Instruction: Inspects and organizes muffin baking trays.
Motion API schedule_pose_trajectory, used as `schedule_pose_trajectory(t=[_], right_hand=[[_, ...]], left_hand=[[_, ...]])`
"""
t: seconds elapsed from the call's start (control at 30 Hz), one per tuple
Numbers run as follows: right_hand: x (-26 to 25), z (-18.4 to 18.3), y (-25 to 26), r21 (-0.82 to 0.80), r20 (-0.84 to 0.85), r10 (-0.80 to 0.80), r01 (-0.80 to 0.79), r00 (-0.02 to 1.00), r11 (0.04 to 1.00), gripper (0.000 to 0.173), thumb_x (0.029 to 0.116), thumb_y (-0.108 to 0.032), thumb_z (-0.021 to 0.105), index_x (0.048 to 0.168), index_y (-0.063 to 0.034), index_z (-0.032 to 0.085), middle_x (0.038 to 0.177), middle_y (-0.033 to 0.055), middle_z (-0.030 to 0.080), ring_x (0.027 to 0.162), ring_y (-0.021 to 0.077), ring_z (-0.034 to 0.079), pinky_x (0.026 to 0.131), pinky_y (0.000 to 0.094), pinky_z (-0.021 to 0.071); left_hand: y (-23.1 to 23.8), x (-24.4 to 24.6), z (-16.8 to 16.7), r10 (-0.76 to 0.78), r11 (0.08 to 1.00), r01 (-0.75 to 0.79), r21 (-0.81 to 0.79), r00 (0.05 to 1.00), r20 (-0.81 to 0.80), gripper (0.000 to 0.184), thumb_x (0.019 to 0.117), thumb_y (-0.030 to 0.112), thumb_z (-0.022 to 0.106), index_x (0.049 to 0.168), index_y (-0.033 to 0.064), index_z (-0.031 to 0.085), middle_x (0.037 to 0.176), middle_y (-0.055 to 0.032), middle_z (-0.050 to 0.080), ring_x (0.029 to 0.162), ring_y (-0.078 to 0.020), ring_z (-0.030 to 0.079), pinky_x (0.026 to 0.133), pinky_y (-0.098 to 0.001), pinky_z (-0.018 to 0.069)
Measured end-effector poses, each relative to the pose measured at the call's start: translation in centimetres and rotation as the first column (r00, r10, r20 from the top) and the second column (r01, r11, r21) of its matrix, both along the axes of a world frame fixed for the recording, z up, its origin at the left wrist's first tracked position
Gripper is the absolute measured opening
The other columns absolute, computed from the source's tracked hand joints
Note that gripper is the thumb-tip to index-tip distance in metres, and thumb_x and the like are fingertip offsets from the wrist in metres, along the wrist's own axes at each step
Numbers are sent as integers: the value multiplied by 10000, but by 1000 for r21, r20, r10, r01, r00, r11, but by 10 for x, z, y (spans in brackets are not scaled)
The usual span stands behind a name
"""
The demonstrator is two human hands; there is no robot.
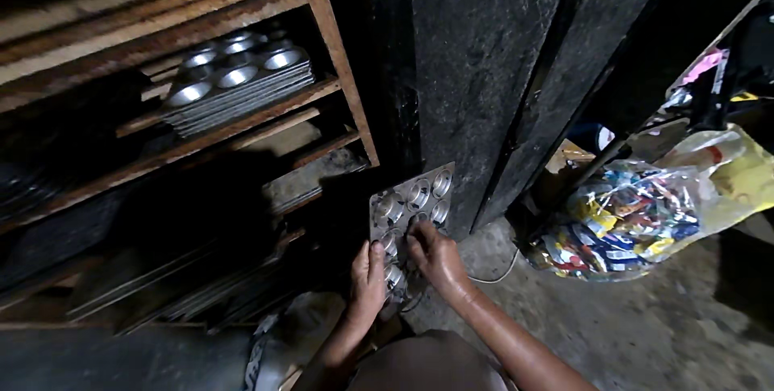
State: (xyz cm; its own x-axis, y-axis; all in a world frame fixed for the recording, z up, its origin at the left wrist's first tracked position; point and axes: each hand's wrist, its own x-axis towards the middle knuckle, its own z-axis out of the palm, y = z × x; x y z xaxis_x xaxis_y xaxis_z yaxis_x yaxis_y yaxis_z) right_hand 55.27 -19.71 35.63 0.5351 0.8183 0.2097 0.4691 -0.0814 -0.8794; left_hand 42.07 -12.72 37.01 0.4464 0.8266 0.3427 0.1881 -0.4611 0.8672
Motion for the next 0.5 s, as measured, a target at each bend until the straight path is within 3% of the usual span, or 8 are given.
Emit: schedule_pose_trajectory(t=[0.07,0.17,0.27,0.3,0.37,0.4,0.43,0.5], right_hand=[[16,2,-7,53,-136,36,-30,990,998,277,1057,-167,480,1139,41,644,912,134,682,800,195,674,770,378,570],[47,1,-24,106,-174,-60,79,983,991,301,1074,-182,467,1109,66,633,884,120,688,795,177,698,780,372,601],[73,-11,-38,116,-225,-212,242,951,963,301,1066,-201,502,945,35,644,761,38,641,694,83,645,701,280,570],[78,-16,-41,78,-226,-239,262,944,962,257,1051,-169,526,948,35,644,813,63,642,719,93,639,711,277,558],[81,-19,-46,-30,-221,-184,182,958,983,214,988,-16,554,1166,81,623,1145,214,611,904,212,655,810,338,567],[80,-22,-45,-67,-227,-150,138,962,988,293,957,25,554,1245,63,595,1249,234,576,949,227,658,823,341,570],[77,-25,-43,-79,-234,-130,114,964,990,311,960,20,563,1267,53,598,1266,232,584,957,223,664,833,339,571],[69,-29,-37,-48,-241,-138,130,961,990,189,1011,-115,597,1086,41,674,1027,135,666,838,130,630,778,293,531]], left_hand=[[12,-3,3,36,997,-34,-70,999,28,413,1083,190,374,1150,-137,616,1023,-98,670,990,44,604,927,-150,478],[32,-13,7,74,984,-61,-168,995,72,430,1104,197,339,1249,-131,577,1174,-125,652,1104,12,598,1003,-178,474],[41,-21,10,126,964,-101,-246,988,91,441,1111,221,325,1318,-98,549,1266,-113,630,1167,2,583,1038,-190,464],[43,-23,11,137,957,-104,-272,985,105,443,1114,222,322,1346,-90,533,1298,-115,617,1188,-6,576,1050,-197,459],[45,-26,11,151,947,-104,-305,979,134,441,1118,229,319,1366,-74,523,1318,-102,611,1198,-12,578,1053,-208,468],[46,-27,10,147,946,-97,-308,978,145,439,1117,227,316,1363,-71,524,1308,-93,614,1190,-10,581,1049,-209,471],[47,-29,9,141,949,-89,-302,978,154,429,1114,220,317,1342,-70,535,1277,-81,628,1170,-6,590,1039,-209,481],[47,-31,8,115,960,-67,-271,980,163,403,1107,204,322,1288,-71,555,1203,-45,652,1123,13,608,1016,-200,499]])
